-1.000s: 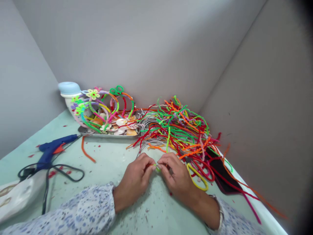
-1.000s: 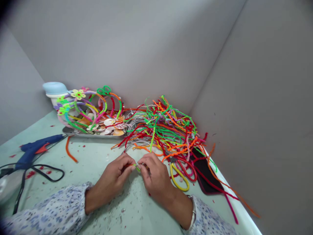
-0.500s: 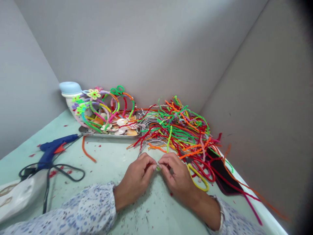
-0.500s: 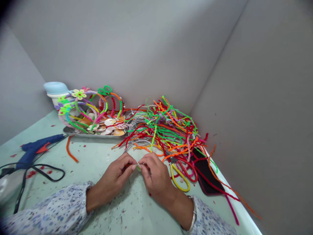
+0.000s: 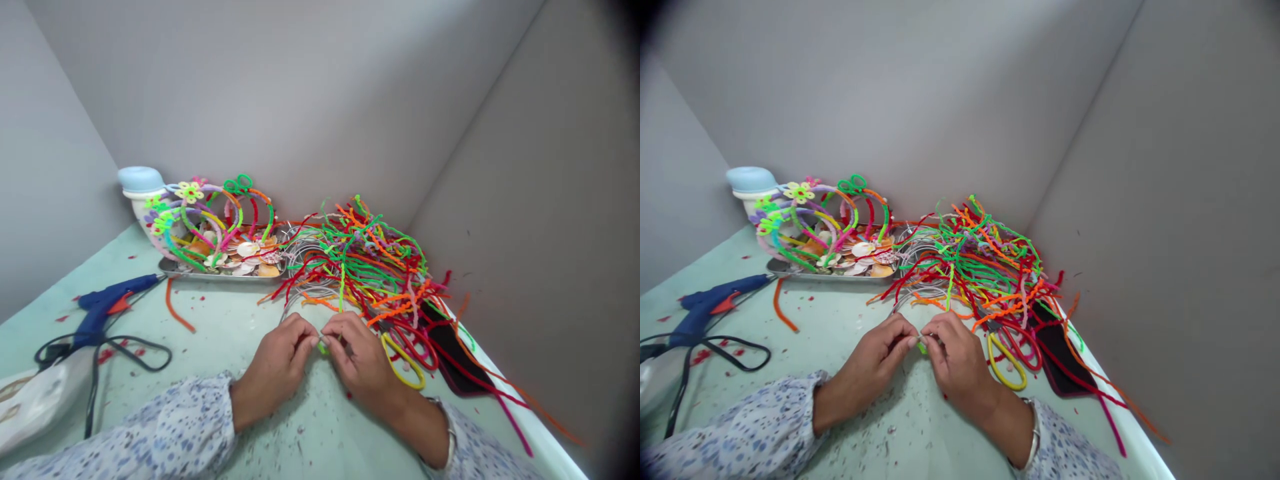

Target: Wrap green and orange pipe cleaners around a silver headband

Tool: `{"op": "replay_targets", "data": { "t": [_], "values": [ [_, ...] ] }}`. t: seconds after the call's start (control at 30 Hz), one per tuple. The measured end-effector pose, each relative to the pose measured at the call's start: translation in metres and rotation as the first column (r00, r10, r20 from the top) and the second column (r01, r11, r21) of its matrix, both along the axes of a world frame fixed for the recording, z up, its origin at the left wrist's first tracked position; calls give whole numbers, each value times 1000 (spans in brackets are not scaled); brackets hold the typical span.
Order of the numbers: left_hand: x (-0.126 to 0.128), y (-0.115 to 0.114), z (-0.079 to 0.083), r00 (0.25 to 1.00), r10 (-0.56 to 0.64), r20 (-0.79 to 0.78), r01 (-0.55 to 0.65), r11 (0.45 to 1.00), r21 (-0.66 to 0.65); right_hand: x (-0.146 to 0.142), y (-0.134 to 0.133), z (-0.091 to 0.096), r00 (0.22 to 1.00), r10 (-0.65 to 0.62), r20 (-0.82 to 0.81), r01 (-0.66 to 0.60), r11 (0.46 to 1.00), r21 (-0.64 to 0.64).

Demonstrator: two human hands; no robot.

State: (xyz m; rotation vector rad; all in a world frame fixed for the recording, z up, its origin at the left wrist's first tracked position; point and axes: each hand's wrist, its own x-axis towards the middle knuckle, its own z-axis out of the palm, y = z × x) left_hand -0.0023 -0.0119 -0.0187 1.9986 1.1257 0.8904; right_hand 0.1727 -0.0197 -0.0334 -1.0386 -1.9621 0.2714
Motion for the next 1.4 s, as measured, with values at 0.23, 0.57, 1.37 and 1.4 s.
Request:
{"op": "replay_targets", "data": {
  "t": [0.23, 0.57, 1.37, 1.4],
  "values": [
    [1, -2, 0, 992, 84, 94, -88, 995, 44, 2, -3, -1, 987, -122, -100, 128, 990, 53],
    [1, 1, 2, 970, 175, 167, -184, 982, 38, 2, -2, 1, 1000, -9, -28, 8, 999, -47],
    [1, 2, 0, 896, 318, 310, -326, 945, -29, -1, -14, 4, 979, -40, 199, 9, 988, 153],
    [1, 2, 0, 893, 324, 312, -330, 943, -33, -1, -14, 3, 975, -50, 215, 13, 985, 171]
  ]
}}
